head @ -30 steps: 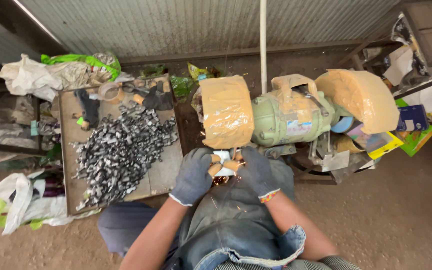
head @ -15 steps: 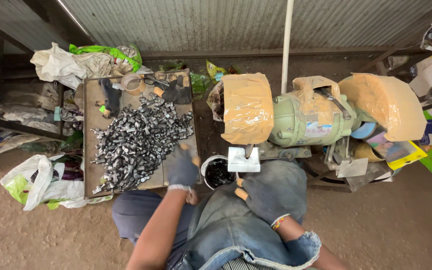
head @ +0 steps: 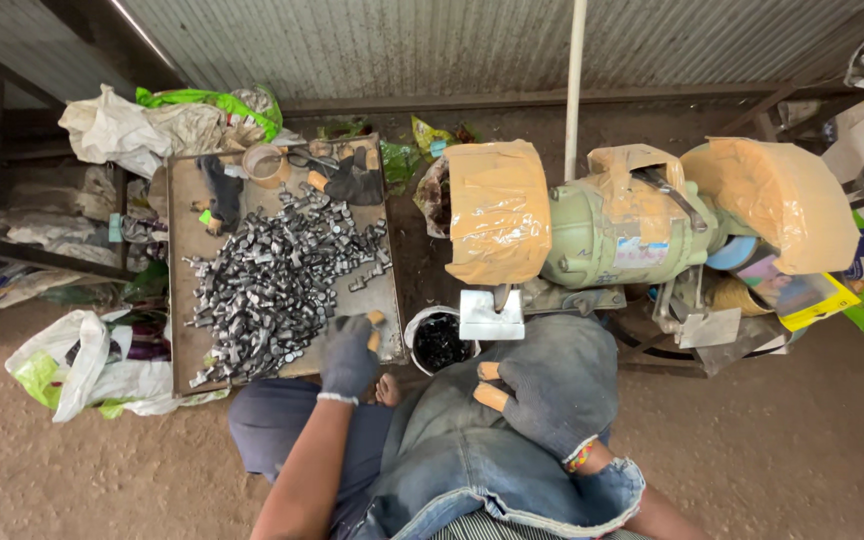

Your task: The person sits on the floor and sharpens small metal workpieces one at a time against a bench grinder, holding each piece with both gloved hands and producing sparks, then places the finished piece on a tray with a large pile of similar ground pieces.

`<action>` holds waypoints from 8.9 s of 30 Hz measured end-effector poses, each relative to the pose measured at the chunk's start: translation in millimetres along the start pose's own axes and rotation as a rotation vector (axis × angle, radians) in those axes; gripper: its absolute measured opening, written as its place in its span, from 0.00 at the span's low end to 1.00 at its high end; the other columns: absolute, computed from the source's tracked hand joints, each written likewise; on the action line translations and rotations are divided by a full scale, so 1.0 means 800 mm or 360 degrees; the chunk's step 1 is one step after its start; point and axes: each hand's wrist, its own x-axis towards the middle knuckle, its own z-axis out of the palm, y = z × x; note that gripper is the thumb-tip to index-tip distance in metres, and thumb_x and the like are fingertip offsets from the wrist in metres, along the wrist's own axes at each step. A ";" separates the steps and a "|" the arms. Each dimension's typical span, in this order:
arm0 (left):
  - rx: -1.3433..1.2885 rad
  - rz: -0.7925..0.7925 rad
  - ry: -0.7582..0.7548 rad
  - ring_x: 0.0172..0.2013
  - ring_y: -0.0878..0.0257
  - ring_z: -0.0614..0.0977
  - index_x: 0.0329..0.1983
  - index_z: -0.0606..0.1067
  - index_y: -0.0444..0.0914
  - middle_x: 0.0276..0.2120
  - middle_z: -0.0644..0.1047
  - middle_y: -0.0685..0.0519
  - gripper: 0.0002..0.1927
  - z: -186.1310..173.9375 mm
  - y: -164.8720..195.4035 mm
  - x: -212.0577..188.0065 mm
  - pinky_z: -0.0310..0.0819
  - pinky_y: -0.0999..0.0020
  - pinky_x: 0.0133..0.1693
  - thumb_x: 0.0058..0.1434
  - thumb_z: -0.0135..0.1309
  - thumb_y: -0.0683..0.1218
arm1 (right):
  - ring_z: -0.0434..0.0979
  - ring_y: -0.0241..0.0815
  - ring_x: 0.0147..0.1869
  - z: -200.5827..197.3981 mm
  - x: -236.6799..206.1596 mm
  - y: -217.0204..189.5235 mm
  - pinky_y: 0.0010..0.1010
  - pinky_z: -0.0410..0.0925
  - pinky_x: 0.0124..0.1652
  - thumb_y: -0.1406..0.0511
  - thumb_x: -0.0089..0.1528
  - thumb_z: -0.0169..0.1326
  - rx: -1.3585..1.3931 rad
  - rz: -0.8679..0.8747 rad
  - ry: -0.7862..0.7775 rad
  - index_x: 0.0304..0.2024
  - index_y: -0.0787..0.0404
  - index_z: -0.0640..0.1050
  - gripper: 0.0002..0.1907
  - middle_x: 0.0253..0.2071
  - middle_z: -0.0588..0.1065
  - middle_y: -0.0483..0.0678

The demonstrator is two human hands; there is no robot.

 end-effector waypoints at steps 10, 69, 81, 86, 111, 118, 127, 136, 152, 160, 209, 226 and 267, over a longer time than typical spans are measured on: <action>-0.0625 0.1280 0.0389 0.49 0.44 0.81 0.65 0.70 0.37 0.52 0.77 0.45 0.29 -0.042 0.115 -0.057 0.75 0.51 0.52 0.58 0.57 0.44 | 0.81 0.48 0.37 -0.064 0.025 -0.052 0.39 0.71 0.38 0.53 0.53 0.63 0.0129 -0.0203 0.0214 0.39 0.54 0.82 0.16 0.33 0.80 0.47; -0.0363 -0.0334 -0.0226 0.54 0.45 0.77 0.61 0.74 0.42 0.55 0.76 0.46 0.21 0.003 -0.008 -0.011 0.71 0.52 0.55 0.64 0.50 0.44 | 0.78 0.54 0.46 0.020 0.004 0.034 0.41 0.69 0.43 0.55 0.63 0.57 0.0021 -0.0129 -0.0144 0.48 0.59 0.80 0.17 0.40 0.78 0.52; -0.2189 -0.0083 -0.0627 0.50 0.57 0.82 0.64 0.67 0.35 0.51 0.80 0.44 0.29 -0.044 0.136 -0.043 0.76 0.63 0.52 0.60 0.60 0.46 | 0.78 0.56 0.45 -0.043 0.023 -0.010 0.44 0.70 0.42 0.55 0.59 0.60 -0.0144 -0.0311 -0.0037 0.48 0.58 0.80 0.19 0.41 0.78 0.54; -0.0727 0.0640 0.0302 0.50 0.44 0.77 0.50 0.78 0.40 0.47 0.78 0.43 0.21 -0.031 0.138 0.009 0.70 0.50 0.50 0.55 0.65 0.51 | 0.77 0.58 0.46 -0.023 0.038 0.018 0.44 0.70 0.44 0.59 0.59 0.60 -0.0174 -0.0136 0.0497 0.46 0.60 0.80 0.16 0.42 0.76 0.57; -0.0693 0.1072 0.0147 0.50 0.44 0.76 0.45 0.78 0.41 0.45 0.76 0.46 0.12 -0.004 0.102 0.055 0.69 0.49 0.51 0.57 0.59 0.45 | 0.78 0.55 0.42 0.000 0.089 0.082 0.44 0.69 0.40 0.52 0.55 0.64 -0.0061 -0.0125 0.0341 0.39 0.60 0.81 0.20 0.38 0.77 0.53; -0.0542 0.0703 0.0490 0.48 0.43 0.75 0.45 0.77 0.37 0.46 0.75 0.45 0.13 0.026 0.113 -0.010 0.68 0.49 0.50 0.58 0.59 0.45 | 0.79 0.55 0.41 -0.013 0.066 0.039 0.44 0.69 0.39 0.50 0.54 0.64 -0.0067 -0.0036 0.0360 0.37 0.58 0.81 0.20 0.36 0.77 0.54; -0.0338 0.0684 -0.0265 0.54 0.47 0.75 0.49 0.76 0.46 0.50 0.75 0.47 0.15 0.011 0.067 -0.011 0.69 0.52 0.56 0.58 0.59 0.48 | 0.77 0.55 0.44 0.032 0.009 0.049 0.44 0.68 0.42 0.58 0.64 0.54 -0.0085 -0.0147 -0.0080 0.48 0.59 0.78 0.15 0.39 0.78 0.53; -0.0256 -0.0425 -0.0179 0.55 0.44 0.77 0.63 0.72 0.45 0.55 0.75 0.45 0.21 0.006 0.026 0.025 0.70 0.50 0.55 0.66 0.47 0.42 | 0.79 0.53 0.43 0.015 -0.005 0.043 0.42 0.69 0.42 0.55 0.63 0.56 -0.0116 -0.0185 -0.0146 0.48 0.56 0.80 0.16 0.37 0.79 0.52; -0.0945 0.0482 0.0343 0.50 0.43 0.77 0.54 0.74 0.35 0.53 0.74 0.37 0.25 -0.017 0.143 -0.004 0.72 0.53 0.49 0.56 0.64 0.50 | 0.77 0.58 0.47 -0.029 0.032 0.021 0.44 0.69 0.44 0.58 0.62 0.57 -0.0176 -0.0019 0.0437 0.49 0.59 0.80 0.17 0.42 0.77 0.56; -0.0720 0.0833 0.0023 0.43 0.43 0.79 0.45 0.80 0.42 0.40 0.79 0.44 0.16 -0.009 0.136 0.053 0.72 0.49 0.43 0.57 0.63 0.53 | 0.79 0.55 0.48 -0.009 0.054 0.052 0.41 0.71 0.45 0.60 0.59 0.61 0.0039 -0.0100 0.0493 0.47 0.59 0.80 0.16 0.45 0.77 0.55; -0.0236 -0.0599 -0.0428 0.53 0.41 0.79 0.69 0.67 0.42 0.53 0.78 0.39 0.28 0.004 0.040 0.049 0.72 0.50 0.55 0.64 0.49 0.41 | 0.81 0.46 0.40 -0.027 -0.008 -0.002 0.36 0.69 0.43 0.52 0.56 0.62 -0.0196 0.0038 0.0292 0.38 0.54 0.86 0.16 0.36 0.84 0.45; -0.0998 0.0687 0.0332 0.48 0.42 0.79 0.51 0.77 0.36 0.47 0.78 0.41 0.22 -0.008 0.134 0.018 0.73 0.52 0.48 0.55 0.64 0.48 | 0.77 0.59 0.46 -0.019 0.041 0.024 0.46 0.69 0.42 0.59 0.58 0.62 -0.0159 -0.0028 0.0527 0.46 0.61 0.80 0.17 0.44 0.75 0.57; -0.0674 0.0812 0.0092 0.45 0.46 0.80 0.48 0.78 0.41 0.43 0.78 0.46 0.15 0.005 0.099 -0.059 0.73 0.51 0.47 0.60 0.58 0.50 | 0.79 0.56 0.46 0.008 0.007 0.029 0.45 0.69 0.44 0.53 0.62 0.57 -0.0319 0.0169 -0.0233 0.49 0.55 0.80 0.19 0.40 0.79 0.55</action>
